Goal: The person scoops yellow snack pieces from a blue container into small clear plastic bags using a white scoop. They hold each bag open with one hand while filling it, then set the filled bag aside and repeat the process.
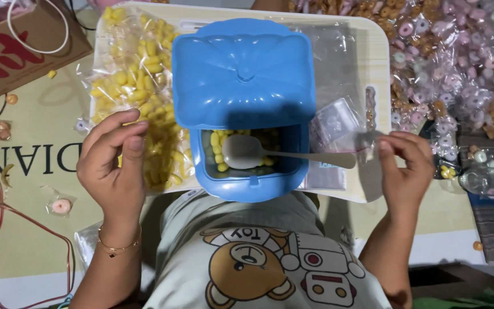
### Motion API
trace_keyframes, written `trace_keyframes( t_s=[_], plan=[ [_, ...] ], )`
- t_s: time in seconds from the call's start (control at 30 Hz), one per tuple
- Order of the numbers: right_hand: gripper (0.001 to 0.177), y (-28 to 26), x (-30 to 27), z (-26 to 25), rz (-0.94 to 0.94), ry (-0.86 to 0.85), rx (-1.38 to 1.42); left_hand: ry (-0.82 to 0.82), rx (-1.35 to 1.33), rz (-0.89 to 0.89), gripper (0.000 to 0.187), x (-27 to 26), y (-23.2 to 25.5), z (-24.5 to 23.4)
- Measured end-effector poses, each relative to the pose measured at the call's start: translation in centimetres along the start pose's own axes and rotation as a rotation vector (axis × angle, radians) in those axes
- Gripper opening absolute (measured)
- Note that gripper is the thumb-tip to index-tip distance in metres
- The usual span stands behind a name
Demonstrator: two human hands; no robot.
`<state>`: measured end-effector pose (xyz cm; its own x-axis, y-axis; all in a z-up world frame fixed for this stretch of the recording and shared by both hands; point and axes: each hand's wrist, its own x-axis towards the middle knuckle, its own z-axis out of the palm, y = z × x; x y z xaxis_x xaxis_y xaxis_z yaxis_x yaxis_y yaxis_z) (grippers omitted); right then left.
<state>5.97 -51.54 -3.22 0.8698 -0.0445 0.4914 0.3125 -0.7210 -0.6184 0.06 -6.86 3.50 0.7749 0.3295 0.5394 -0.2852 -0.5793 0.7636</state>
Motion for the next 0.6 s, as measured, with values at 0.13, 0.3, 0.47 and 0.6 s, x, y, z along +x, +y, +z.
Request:
trace_keyframes(
  t_s=[0.13,0.3,0.47,0.6],
  plan=[
    [0.016,-1.6,-0.4,1.6,0.076,-0.273,0.069,-0.046,-0.016,0.003,0.024,-0.3,0.3,1.4],
    [0.023,-1.9,0.0,3.3,0.025,-0.339,-0.027,-0.065,-0.022,-0.003,0.016,-0.5,0.5,2.4],
    [0.022,0.7,2.1,2.4,-0.035,-0.209,-0.178,-0.072,-0.016,-0.027,0.013,-0.6,0.4,2.7],
    [0.027,0.5,2.6,0.8,0.244,-0.327,-0.247,-0.060,-0.036,-0.038,0.011,-0.8,0.1,2.8]
  ],
)
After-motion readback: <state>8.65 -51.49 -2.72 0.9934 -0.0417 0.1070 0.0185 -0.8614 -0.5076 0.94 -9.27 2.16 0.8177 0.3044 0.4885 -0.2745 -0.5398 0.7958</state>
